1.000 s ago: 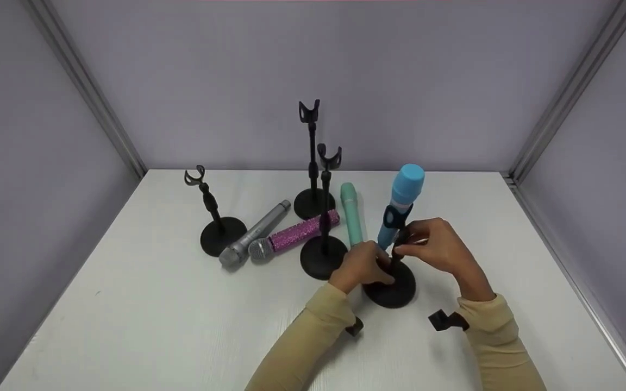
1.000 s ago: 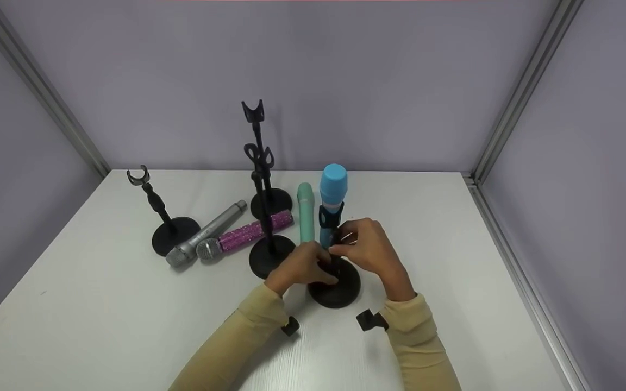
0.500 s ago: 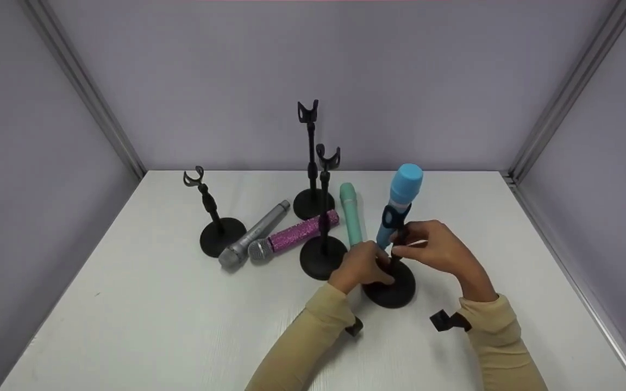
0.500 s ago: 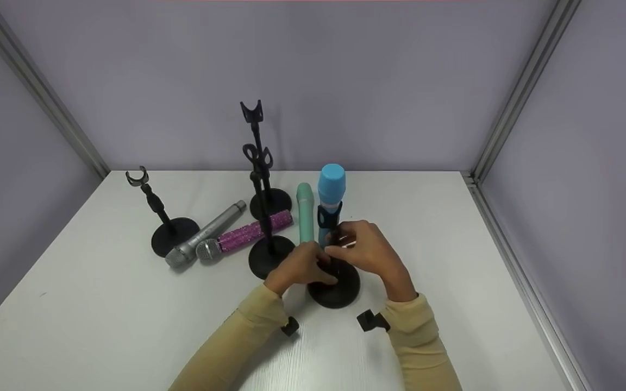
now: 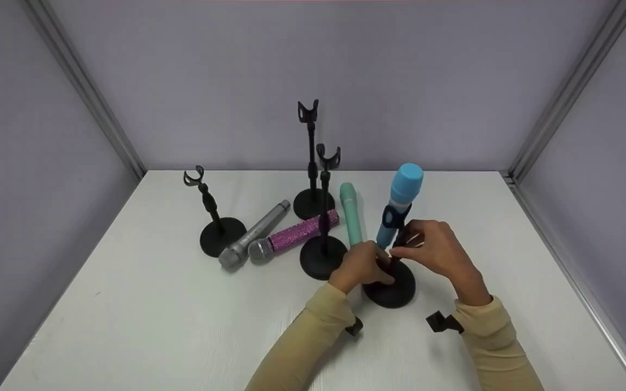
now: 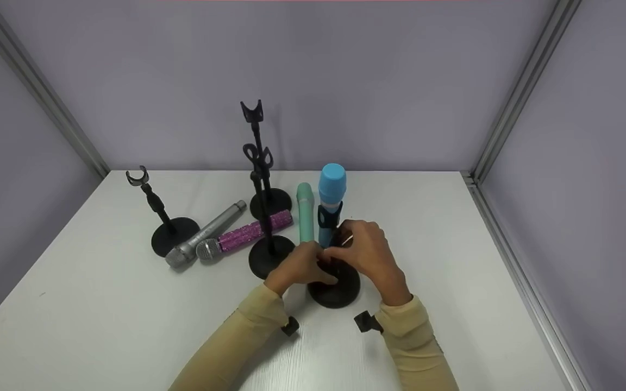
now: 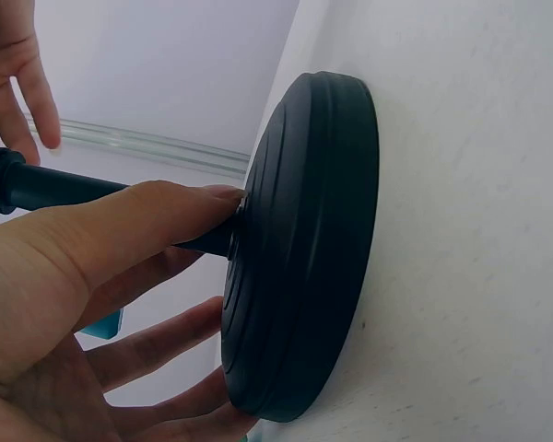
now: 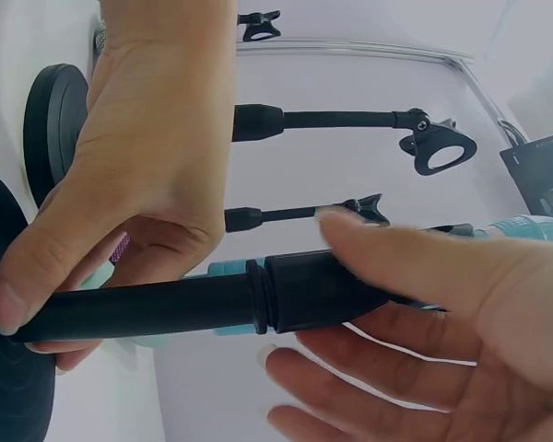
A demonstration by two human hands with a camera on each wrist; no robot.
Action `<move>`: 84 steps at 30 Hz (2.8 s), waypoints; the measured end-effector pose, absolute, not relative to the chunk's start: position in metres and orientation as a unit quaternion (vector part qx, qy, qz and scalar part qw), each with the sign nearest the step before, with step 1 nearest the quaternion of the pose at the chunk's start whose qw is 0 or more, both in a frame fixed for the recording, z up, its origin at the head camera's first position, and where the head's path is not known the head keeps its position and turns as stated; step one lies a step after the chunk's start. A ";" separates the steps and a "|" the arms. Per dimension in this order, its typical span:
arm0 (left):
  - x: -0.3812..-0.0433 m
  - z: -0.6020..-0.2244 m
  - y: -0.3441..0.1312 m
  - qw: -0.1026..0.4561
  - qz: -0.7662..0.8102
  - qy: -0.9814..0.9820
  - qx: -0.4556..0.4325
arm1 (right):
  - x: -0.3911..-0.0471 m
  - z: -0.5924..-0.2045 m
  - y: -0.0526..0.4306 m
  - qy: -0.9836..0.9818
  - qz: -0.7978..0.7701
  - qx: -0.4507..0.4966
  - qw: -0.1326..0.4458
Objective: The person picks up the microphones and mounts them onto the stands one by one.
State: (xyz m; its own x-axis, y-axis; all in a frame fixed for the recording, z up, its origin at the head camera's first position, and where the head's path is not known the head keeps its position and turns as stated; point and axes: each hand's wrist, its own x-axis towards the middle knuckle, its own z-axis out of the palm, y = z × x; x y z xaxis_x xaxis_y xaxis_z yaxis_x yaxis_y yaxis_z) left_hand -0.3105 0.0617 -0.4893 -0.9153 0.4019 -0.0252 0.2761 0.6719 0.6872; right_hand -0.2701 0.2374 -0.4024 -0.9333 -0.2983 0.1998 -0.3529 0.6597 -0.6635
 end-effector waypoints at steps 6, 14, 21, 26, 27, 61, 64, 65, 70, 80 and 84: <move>-0.310 -0.489 0.061 0.087 0.360 0.912 0.178 | -0.273 -0.403 0.239 -0.907 0.372 0.195 0.031; -0.309 -0.489 0.064 0.092 0.359 0.914 0.168 | -0.272 -0.401 0.243 -0.897 0.383 0.219 0.002; -0.309 -0.489 0.064 0.096 0.363 0.911 0.169 | -0.274 -0.402 0.246 -0.883 0.404 0.238 -0.024; -0.308 -0.487 0.063 0.101 0.363 0.912 0.162 | -0.275 -0.401 0.247 -0.876 0.411 0.251 -0.036; -0.308 -0.487 0.063 0.100 0.361 0.913 0.161 | -0.276 -0.401 0.247 -0.875 0.411 0.254 -0.037; -0.308 -0.487 0.063 0.106 0.364 0.912 0.159 | -0.272 -0.395 0.240 -0.882 0.446 0.144 0.054; -0.309 -0.487 0.063 0.105 0.368 0.910 0.160 | -0.271 -0.393 0.239 -0.880 0.450 0.140 0.060; -0.309 -0.487 0.062 0.105 0.369 0.909 0.162 | -0.270 -0.392 0.239 -0.879 0.451 0.139 0.063; -0.309 -0.487 0.063 0.100 0.369 0.908 0.170 | -0.269 -0.391 0.238 -0.879 0.452 0.134 0.074; -0.309 -0.489 0.062 0.079 0.360 0.910 0.190 | -0.267 -0.391 0.236 -0.888 0.425 0.140 0.102; -0.309 -0.490 0.062 0.072 0.357 0.911 0.193 | -0.266 -0.390 0.235 -0.885 0.429 0.143 0.108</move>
State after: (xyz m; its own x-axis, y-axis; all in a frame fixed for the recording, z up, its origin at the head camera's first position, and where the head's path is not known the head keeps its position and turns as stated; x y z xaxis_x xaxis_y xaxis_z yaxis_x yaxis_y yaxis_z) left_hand -0.3094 0.0620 -0.4897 -0.9156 0.4020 0.0067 0.2999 0.6716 0.6775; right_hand -0.2665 0.2354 -0.3898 -0.9359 -0.1613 0.3133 -0.3459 0.5903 -0.7293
